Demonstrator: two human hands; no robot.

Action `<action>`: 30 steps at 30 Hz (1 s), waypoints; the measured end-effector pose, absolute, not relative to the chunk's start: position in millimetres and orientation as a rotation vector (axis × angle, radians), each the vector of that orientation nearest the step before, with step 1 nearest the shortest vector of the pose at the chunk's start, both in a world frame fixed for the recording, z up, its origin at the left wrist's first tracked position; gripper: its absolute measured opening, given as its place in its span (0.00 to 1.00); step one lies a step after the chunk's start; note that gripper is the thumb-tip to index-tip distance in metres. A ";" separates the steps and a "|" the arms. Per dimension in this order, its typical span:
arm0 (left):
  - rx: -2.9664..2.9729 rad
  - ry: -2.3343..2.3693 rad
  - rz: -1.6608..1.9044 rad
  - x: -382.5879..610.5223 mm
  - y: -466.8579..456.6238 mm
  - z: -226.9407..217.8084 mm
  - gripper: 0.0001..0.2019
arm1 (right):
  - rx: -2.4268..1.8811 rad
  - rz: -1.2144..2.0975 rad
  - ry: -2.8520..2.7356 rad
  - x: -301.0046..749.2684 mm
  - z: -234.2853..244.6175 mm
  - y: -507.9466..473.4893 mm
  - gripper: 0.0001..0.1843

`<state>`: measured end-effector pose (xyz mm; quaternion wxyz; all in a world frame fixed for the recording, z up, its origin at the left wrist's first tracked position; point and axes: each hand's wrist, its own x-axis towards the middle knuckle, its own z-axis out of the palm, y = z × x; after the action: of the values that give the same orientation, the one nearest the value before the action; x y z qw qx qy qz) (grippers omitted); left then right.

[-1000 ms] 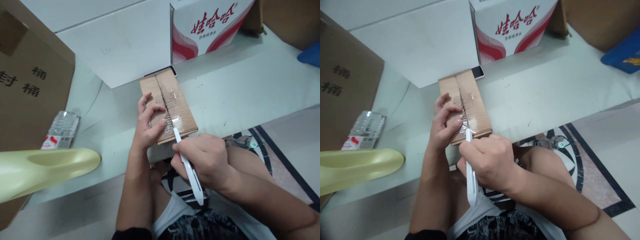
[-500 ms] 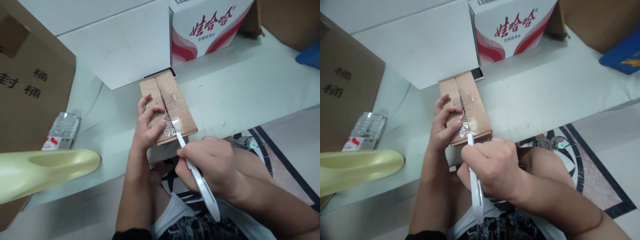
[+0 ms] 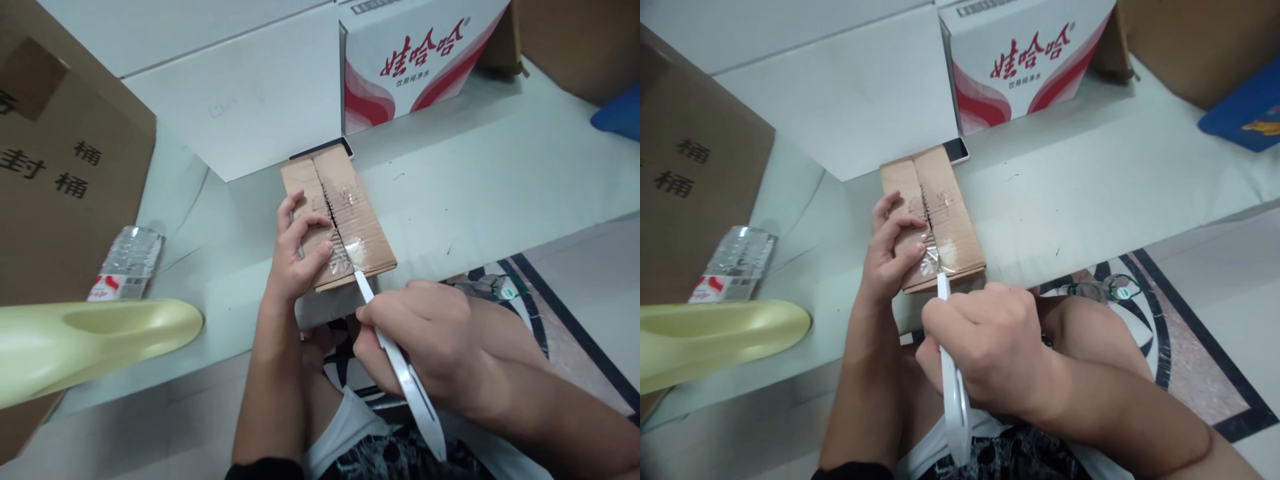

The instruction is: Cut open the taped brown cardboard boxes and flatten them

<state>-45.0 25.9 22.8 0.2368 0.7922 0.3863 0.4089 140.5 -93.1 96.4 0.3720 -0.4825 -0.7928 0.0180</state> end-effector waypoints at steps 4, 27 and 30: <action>2.172 1.070 1.133 -44.3 25.6 22.6 0.24 | -1.235 0.051 -2.006 140.4 98.7 -95.0 0.13; 2.171 1.066 1.120 -45.1 25.6 23.3 0.24 | -1.210 0.052 -2.052 140.6 103.6 -101.0 0.16; 2.171 1.079 1.117 -44.9 25.6 23.1 0.24 | -1.215 0.049 -2.039 140.4 102.0 -101.6 0.14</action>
<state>-44.9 25.6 23.1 0.2341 0.7906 0.3932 0.4068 140.4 -101.6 102.0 0.3744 -0.4746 -0.7964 0.0191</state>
